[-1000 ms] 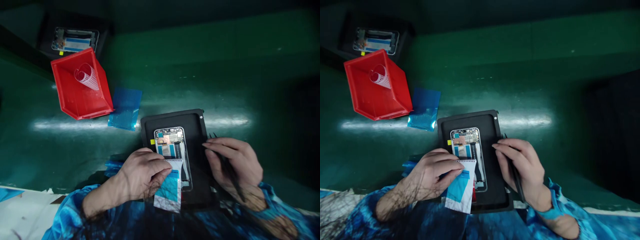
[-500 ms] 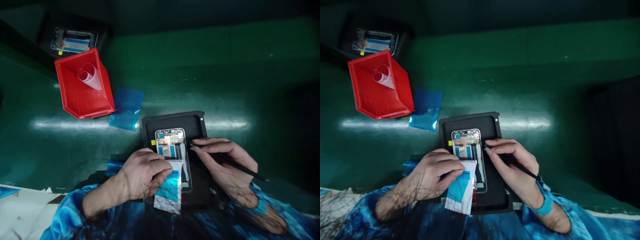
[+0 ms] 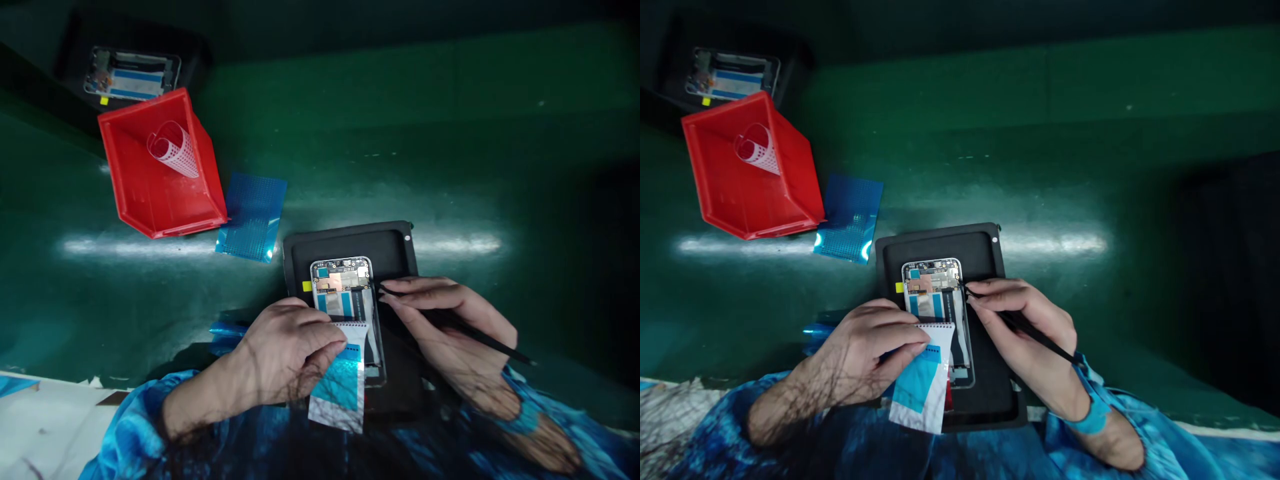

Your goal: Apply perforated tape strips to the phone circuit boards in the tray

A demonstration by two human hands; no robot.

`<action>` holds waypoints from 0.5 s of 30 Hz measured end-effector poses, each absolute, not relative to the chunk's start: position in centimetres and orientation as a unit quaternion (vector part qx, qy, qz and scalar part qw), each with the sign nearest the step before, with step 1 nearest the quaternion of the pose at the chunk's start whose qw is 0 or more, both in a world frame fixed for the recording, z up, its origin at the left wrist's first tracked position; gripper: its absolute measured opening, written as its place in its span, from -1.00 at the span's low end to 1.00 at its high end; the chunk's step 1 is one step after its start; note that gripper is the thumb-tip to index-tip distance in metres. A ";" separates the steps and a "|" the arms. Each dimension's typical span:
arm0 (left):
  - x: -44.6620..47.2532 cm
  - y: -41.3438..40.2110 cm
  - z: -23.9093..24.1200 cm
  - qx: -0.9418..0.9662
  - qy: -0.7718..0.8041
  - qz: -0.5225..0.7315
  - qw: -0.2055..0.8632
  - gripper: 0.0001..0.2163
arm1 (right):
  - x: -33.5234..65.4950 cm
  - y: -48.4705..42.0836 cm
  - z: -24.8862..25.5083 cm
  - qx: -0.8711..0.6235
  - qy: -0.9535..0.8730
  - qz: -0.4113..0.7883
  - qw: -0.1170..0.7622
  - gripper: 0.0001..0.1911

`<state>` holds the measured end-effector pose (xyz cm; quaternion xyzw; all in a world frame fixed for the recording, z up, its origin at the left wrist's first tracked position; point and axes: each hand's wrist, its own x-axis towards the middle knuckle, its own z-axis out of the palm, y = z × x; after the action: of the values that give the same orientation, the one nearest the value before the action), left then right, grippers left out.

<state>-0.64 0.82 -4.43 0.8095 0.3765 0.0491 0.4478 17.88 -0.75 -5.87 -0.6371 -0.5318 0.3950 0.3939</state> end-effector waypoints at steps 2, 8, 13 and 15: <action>-0.6 0.8 -4.4 0.809 0.378 0.051 0.447 -0.87 | 17.9 -0.8 -5.8 -0.633 -0.537 0.399 0.390 -0.81; -0.7 0.8 -4.4 0.808 0.376 0.052 0.450 -0.86 | 17.9 -0.6 -5.7 -0.618 -0.560 0.396 0.384 -0.97; -0.7 0.9 -4.3 0.805 0.373 0.054 0.459 -0.85 | 18.1 -1.0 -6.2 -0.616 -0.567 0.369 0.403 -0.92; -0.7 0.9 -4.1 0.800 0.377 0.060 0.464 -0.84 | 18.6 -1.8 -5.9 -0.613 -0.580 0.352 0.405 -0.92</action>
<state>-0.69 0.91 -4.09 0.7997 0.3768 0.0596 0.4636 18.60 -1.80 -5.87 -0.6127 -0.5800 0.3524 0.4051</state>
